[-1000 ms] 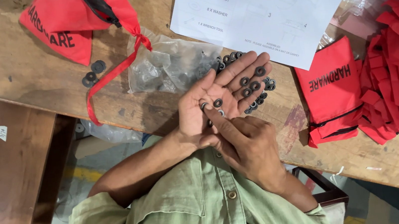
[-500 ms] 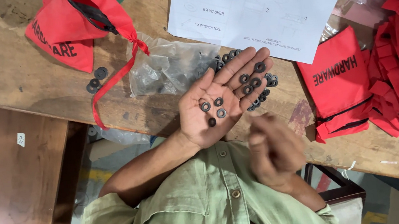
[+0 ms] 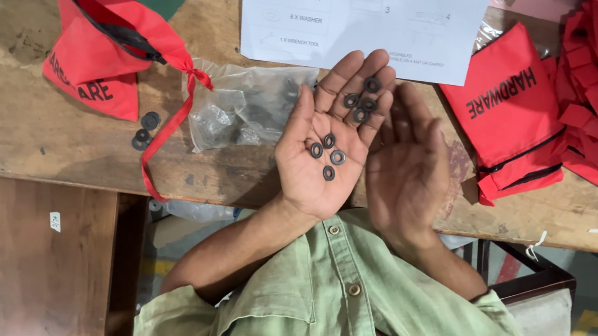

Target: The person counts black washers and nuts from a pile on a wooden workbench into their palm, then places the counted sets into red drawstring hardware pouches and reaches into a box for more parts. Instruction sheets listing furniture kit hardware sit on the bench.

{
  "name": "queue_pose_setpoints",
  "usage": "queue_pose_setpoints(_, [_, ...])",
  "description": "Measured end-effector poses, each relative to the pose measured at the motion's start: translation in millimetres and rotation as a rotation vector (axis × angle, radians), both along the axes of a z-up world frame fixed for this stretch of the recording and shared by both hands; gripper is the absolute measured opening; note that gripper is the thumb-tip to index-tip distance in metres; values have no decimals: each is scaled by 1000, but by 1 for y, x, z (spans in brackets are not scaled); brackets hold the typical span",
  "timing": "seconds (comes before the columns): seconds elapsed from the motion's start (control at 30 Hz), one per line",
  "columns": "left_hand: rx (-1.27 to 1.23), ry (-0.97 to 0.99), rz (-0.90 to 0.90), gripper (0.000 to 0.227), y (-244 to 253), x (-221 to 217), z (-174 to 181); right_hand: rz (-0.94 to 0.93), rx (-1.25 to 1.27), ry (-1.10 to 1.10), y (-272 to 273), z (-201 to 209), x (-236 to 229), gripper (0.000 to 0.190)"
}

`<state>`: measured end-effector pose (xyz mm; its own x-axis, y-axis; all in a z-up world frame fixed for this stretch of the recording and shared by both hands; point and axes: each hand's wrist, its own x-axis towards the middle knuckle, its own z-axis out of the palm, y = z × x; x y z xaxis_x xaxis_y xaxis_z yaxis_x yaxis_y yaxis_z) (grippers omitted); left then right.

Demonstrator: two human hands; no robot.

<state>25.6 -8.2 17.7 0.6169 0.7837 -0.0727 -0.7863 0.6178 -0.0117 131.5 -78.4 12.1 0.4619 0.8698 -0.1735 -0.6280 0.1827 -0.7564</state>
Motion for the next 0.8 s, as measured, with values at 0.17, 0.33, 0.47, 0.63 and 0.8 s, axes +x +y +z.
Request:
queue_pose_setpoints(0.17, [-42,-4,48,57,-1,12,3,-10,-85,217,6,-9,4,55])
queue_pose_setpoints(0.33, [-36,-46,5,61,4,13,15,-22,-50,230,6,-2,7,55])
queue_pose_setpoints(0.47, [-33,-63,-12,63,5,14,17,-13,-12,290,7,-1,9,57])
queue_pose_setpoints(0.63, [-6,-54,-6,61,4,16,17,-28,25,359,5,-3,12,56])
queue_pose_setpoints(0.8, [50,-29,109,46,-17,26,-20,6,-55,280,17,14,7,54])
